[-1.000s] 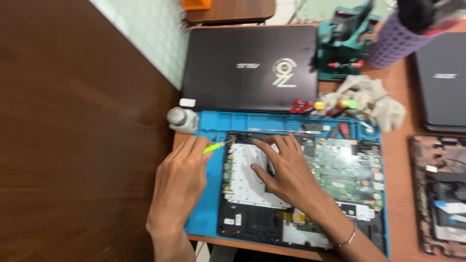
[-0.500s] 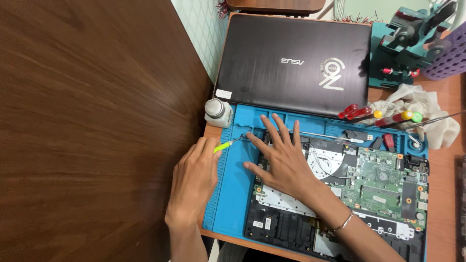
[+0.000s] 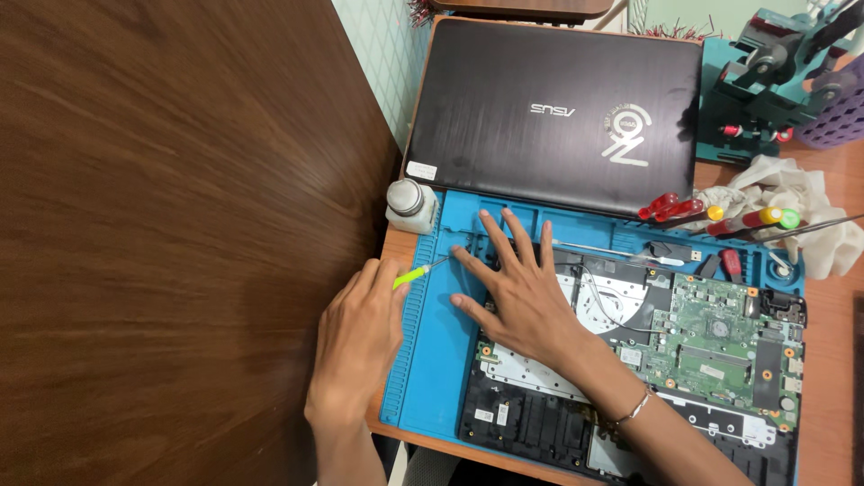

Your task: The person works on the internal components of a disassembled laptop using a small screwdriver and their hands. They position cables, secure internal parts, and work on the motherboard area.

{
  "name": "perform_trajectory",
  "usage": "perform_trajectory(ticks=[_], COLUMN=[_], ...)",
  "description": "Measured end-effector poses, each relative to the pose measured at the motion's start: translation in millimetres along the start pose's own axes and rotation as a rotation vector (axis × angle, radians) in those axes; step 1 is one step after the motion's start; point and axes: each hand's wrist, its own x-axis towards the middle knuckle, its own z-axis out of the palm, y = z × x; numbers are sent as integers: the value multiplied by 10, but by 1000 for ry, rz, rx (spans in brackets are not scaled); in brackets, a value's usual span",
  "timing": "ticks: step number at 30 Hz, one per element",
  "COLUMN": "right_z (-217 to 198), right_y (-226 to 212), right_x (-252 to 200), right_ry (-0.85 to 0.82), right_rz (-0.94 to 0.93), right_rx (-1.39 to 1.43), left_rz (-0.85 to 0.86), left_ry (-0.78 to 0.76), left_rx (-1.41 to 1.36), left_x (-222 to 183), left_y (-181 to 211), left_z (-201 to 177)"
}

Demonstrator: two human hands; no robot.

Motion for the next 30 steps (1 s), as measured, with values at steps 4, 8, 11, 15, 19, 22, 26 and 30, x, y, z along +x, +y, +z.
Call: perform_trajectory(ticks=[4,8,11,15,19,22,26,30], right_z=[-40,-150,-232,-351,-468,-590,-799,-896], right_y=[16,56,94,173,322,463,647,820], right_x=[-53,-162,-301,-524,-781,-985,-1234,-1461], right_ry=[14,39,64,88,140,188,262,298], right_rz=[7,27,43,96,174,251,325,412], right_rx=[14,26,32,58,113,172,213,219], left_rz=[26,18,76,230,217,352,375,350], left_ry=[48,62,109,171,85,94,-35,-221], left_rx=[-9,-21,-49,-75,-107,-176,-273,-273], left_x=[-63,-104,-134,-91,1,93,252,403], left_y=[34,112,210,417,755,1004,1336,1622], left_z=[-32,-57,-61,-61,47,161,336,505])
